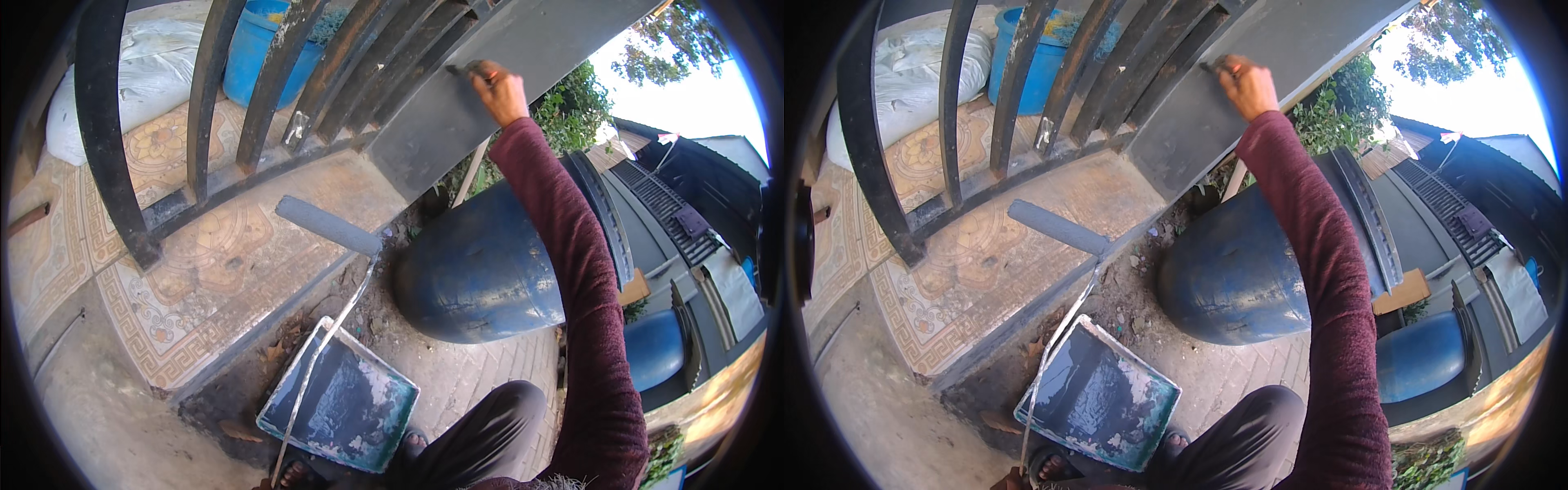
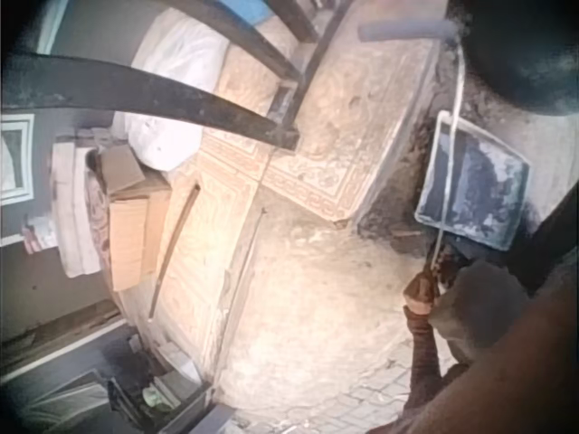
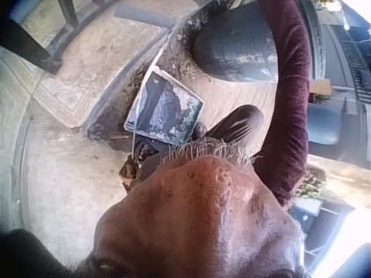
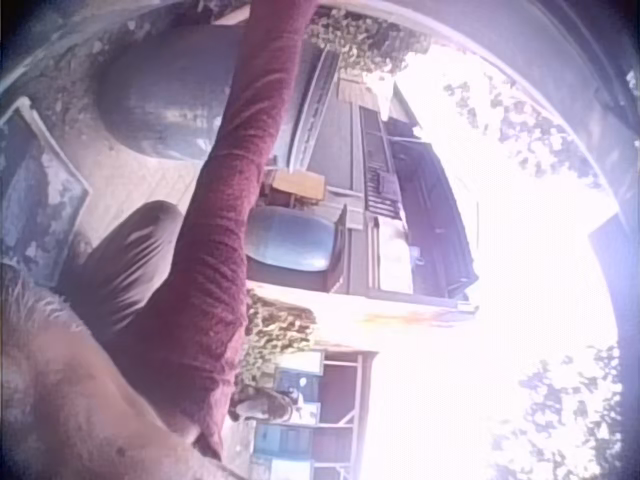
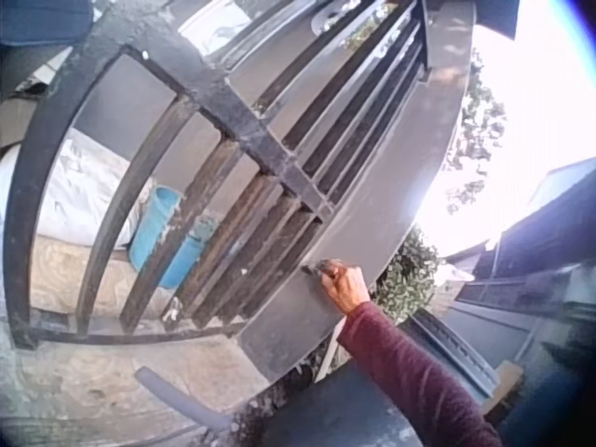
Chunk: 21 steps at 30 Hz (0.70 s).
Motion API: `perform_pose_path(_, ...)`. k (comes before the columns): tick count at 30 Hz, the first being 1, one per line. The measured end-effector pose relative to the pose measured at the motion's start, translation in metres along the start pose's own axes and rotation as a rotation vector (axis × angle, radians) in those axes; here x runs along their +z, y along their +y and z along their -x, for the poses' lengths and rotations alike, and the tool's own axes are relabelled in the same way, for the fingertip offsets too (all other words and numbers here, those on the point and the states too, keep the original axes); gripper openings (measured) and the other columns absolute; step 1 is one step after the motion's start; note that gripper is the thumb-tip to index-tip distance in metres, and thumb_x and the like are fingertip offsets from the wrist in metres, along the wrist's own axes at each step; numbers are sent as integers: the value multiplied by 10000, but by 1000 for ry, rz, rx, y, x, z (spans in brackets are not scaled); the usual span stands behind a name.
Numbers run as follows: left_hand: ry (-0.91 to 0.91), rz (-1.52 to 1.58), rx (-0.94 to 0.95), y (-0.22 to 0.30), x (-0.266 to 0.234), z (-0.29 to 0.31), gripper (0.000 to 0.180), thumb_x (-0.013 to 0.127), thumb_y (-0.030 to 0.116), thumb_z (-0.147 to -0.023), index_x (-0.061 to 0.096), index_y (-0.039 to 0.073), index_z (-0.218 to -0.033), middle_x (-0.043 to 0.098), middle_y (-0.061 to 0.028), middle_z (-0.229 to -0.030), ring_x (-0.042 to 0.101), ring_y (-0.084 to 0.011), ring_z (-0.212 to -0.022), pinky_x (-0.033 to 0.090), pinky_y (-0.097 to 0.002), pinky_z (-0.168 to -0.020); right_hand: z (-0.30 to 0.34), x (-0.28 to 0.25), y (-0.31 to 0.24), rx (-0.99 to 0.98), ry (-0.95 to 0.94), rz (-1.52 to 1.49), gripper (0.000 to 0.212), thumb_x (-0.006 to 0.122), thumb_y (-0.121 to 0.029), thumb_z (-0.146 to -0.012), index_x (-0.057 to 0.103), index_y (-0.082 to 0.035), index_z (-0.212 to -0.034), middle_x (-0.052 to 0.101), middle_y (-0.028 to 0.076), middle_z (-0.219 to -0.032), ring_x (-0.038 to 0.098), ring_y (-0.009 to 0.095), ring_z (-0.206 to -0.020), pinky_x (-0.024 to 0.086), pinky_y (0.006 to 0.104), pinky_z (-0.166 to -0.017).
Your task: The person uses a paint roller and a small brush to apply grey paint to a black metal gate, dipping the tools into a paint tray on the ground.
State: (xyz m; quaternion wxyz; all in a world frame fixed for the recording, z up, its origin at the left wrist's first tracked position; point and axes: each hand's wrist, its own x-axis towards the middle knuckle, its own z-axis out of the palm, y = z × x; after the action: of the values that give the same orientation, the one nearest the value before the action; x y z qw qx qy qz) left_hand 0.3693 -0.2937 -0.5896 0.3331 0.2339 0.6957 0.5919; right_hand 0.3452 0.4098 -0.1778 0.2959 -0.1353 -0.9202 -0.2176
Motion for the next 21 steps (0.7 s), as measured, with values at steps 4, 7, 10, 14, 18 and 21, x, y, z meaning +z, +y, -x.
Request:
perform_pose_path(4, 55, -8, -126, 5, 5, 3, 505, 522, 423, -970, 580, 14, -679, 348, 42, -525, 276, -72, -485, 191, -284, -465, -33, -28, 22, 147, 300, 20, 184, 642, -199, -829, 686, -89, -971, 677, 184, -900, 669, 351, -835, 523, 400, -734)
perform_pose_path(7, 69, -10, -71, 7, 8, 1, 498, 523, 410, -972, 582, 11, -680, 348, 41, -523, 275, -72, -485, 191, -289, -461, -54, -39, 30, 54, 497, 81, 181, 640, -198, -827, 684, -92, -966, 669, 172, -900, 659, 356, -816, 519, 405, -723)
perform_pose_path(10, 88, -7, -14, 10, 11, -3, 491, 524, 396, -973, 584, 7, -680, 348, 40, -521, 275, -73, -484, 191, -294, -458, -41, -26, 24, 20, 434, 188, 180, 637, -199, -827, 677, -82, -958, 656, 164, -890, 645, 369, -793, 514, 414, -716)
perform_pose_path(14, 92, -62, 15, 28, 8, -9, 489, 523, 387, -973, 585, 7, -672, 364, 33, -517, 288, -79, -486, 196, -298, -459, -16, -1, 3, 103, 351, 79, 190, 632, -198, -818, 670, -66, -950, 649, 167, -871, 638, 381, -777, 513, 421, -723)
perform_pose_path(18, 85, -75, -111, 23, 6, -5, 476, 512, 356, -979, 590, 2, -671, 377, 34, -521, 291, -80, -502, 186, -300, -462, 8, 22, 0, 161, 297, -24, 191, 609, -181, -814, 661, -34, -925, 649, 183, -855, 636, 395, -790, 505, 421, -728)
perform_pose_path(21, 93, -108, -129, 14, 6, -1, 368, 525, 272, -972, 627, 3, -743, 485, -12, -560, 374, -118, -483, 251, -322, -437, 7, 24, -10, 171, 232, -76, 200, 601, -174, -815, 659, -20, -929, 652, 197, -875, 637, 393, -798, 502, 416, -734)
